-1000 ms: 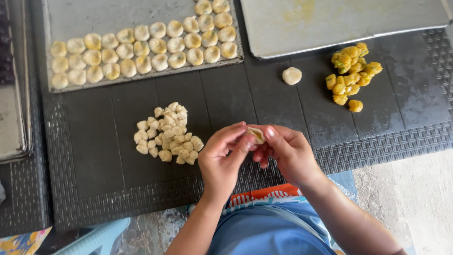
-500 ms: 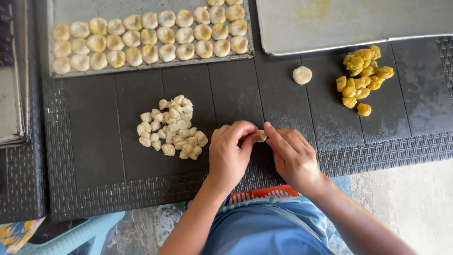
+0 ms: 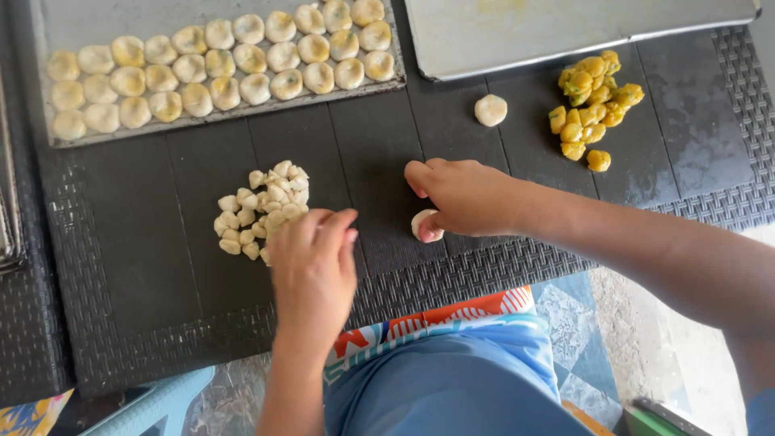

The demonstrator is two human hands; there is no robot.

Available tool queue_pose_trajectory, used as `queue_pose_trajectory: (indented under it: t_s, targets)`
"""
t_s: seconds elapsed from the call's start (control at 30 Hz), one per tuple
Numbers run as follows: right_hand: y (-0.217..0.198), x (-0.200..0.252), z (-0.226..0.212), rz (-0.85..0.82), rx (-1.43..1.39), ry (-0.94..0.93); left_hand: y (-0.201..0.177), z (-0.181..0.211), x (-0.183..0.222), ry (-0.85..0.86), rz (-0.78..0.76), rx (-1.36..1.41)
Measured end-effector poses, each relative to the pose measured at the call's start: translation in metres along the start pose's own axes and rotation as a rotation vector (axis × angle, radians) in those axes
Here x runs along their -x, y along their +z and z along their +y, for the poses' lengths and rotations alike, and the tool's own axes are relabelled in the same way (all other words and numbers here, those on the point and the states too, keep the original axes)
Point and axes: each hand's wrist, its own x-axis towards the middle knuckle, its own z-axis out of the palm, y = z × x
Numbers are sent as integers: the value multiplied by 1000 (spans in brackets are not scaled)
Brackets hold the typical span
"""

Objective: The person is rapidly filling small pieces of dough with a yellow jam filling, folding them into balls, and arranging them on baking trays.

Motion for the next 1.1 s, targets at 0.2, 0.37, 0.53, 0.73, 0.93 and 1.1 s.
queue_pose_trajectory:
  t_s: [0.2, 0.37, 0.53, 0.73, 0.93, 1.1]
  targets:
    - [-22, -8, -6, -132, 87, 17, -13, -25, 10, 80, -144, -285]
    - [9, -11, 8, 0, 174, -3, -14, -29, 10, 148, -96, -279]
    - [-10, 1, 19, -15, -215, -27, -26, -27, 9, 109, -13, -99]
    - [1, 4, 15, 115, -225, -75, -35, -8, 7, -96, 68, 350]
    - [36, -22, 28, 221, 118, -25, -26, -3, 12, -443, 59, 997]
    - [19, -3, 31, 230, -7, -252, -4, 19, 15, -466, -40, 1168]
